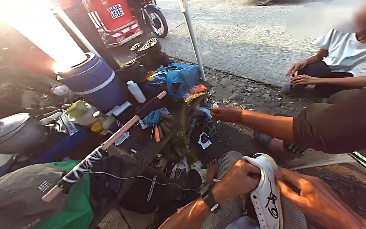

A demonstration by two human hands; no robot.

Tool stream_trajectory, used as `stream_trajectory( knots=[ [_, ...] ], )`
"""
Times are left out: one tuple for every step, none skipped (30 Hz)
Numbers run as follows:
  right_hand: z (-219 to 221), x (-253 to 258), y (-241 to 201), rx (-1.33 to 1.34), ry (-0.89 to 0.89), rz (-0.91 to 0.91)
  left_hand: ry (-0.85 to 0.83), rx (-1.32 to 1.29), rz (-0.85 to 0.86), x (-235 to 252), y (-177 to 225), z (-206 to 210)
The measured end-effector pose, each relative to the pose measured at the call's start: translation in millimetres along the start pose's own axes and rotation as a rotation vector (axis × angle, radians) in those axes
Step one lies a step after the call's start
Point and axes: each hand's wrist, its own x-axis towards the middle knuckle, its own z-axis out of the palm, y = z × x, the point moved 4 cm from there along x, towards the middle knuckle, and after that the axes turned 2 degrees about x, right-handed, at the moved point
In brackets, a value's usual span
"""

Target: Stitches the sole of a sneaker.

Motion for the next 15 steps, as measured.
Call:
stream_trajectory(
  knots=[
    [-1.5,-1.0,-2.2,-0.022,-0.021,0.000,0.008,-0.004,0.012,-0.5,-0.5,0.1],
    [-3.0,-1.6,-4.9,-0.050,-0.040,-0.006,0.016,0.003,0.010,-1.1,-1.0,0.2],
    [-4.6,-0.4,-9.4,-0.084,-0.061,-0.012,0.023,0.017,-0.003,-1.6,-0.8,-0.3],
    [-8.7,4.3,-19.0,-0.128,-0.110,-0.002,0.023,0.042,-0.024,-1.4,-0.8,-1.4],
    [-18.3,14.2,-39.8,-0.170,-0.230,0.061,0.014,0.074,-0.051,-1.1,-1.1,-2.7],
    [-35.1,29.6,-74.6,-0.208,-0.409,0.168,-0.007,0.100,-0.074,-0.1,-1.7,-3.4],
    [-56.2,49.3,-116.2,-0.232,-0.628,0.316,-0.036,0.119,-0.088,1.8,-2.2,-4.3],
    [-70.5,63.3,-142.8,-0.258,-0.767,0.387,-0.065,0.122,-0.098,4.0,-2.9,-5.2],
    [-77.0,69.6,-152.6,-0.289,-0.828,0.391,-0.088,0.110,-0.112,5.8,-3.5,-6.1],
    [-74.9,67.5,-145.0,-0.320,-0.823,0.351,-0.102,0.084,-0.126,7.3,-3.1,-7.2],
    [-61.3,54.2,-116.0,-0.349,-0.722,0.258,-0.106,0.052,-0.130,8.3,-2.3,-7.0],
    [-37.4,30.7,-67.2,-0.349,-0.438,0.037,-0.106,0.016,-0.128,9.0,-2.4,-5.8],
    [-17.1,12.5,-27.4,-0.357,-0.233,-0.095,-0.107,-0.018,-0.126,9.2,-3.5,-3.9],
    [-5.1,2.6,-3.7,-0.401,-0.086,-0.181,-0.109,-0.045,-0.121,9.5,-5.1,-2.8],
    [-2.0,-1.1,5.0,-0.417,-0.043,-0.194,-0.108,-0.061,-0.119,9.7,-7.2,-2.4]
  ],
)
